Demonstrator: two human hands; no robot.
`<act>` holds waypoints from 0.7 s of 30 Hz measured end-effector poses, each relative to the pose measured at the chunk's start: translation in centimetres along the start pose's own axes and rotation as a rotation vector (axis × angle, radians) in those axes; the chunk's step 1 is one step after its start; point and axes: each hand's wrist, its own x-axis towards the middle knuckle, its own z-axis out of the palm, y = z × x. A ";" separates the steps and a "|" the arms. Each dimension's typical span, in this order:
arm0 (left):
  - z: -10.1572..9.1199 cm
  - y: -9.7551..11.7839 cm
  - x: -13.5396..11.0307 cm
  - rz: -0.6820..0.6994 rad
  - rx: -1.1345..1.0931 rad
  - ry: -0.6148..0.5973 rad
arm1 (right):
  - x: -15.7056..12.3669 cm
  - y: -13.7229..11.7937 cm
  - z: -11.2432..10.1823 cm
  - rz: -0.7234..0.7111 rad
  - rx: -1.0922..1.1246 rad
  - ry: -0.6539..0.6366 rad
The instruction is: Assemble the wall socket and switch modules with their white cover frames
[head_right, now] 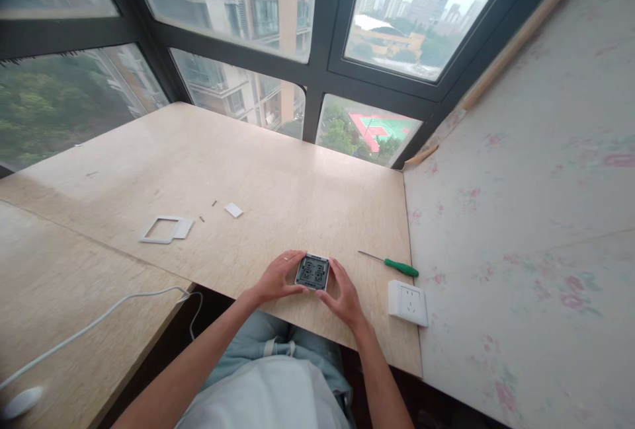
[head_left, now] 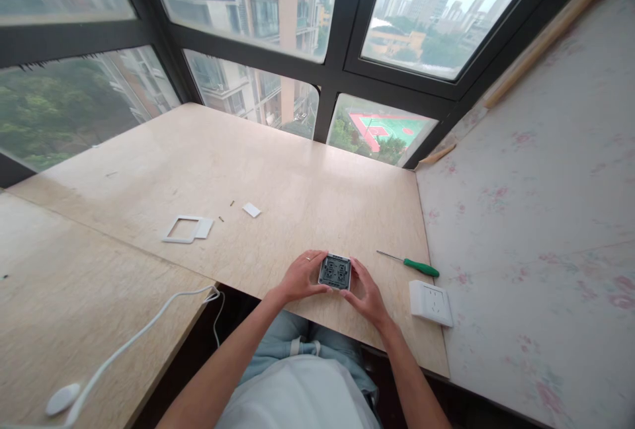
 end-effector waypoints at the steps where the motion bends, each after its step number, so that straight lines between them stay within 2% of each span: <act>1: 0.0 0.0 0.0 -0.002 0.001 -0.003 | 0.0 0.0 0.0 0.002 -0.002 0.000; 9: 0.2 -0.2 -0.2 -0.070 -0.027 -0.065 | -0.1 0.3 0.3 0.019 -0.054 0.012; 12: -0.3 -0.4 -1.0 -0.104 -0.132 -0.091 | -0.2 0.5 0.5 0.039 -0.059 0.015; 14: -1.2 -0.7 -1.7 -0.148 -0.278 -0.061 | -0.3 0.7 0.6 0.051 -0.056 0.018; 16: -2.7 -1.4 -2.0 -0.206 -0.451 0.049 | -0.4 1.0 0.7 0.050 -0.055 0.016; 18: -4.8 -2.6 -2.1 -0.337 -0.518 0.262 | -0.4 1.3 0.8 0.046 -0.059 0.008; 20: -7.4 -4.2 -1.9 -0.630 -0.313 0.555 | -0.5 1.7 0.9 0.042 -0.070 0.005; 21: -8.8 -5.1 -1.9 -0.718 -0.236 0.637 | -0.6 1.9 1.0 0.041 -0.074 0.007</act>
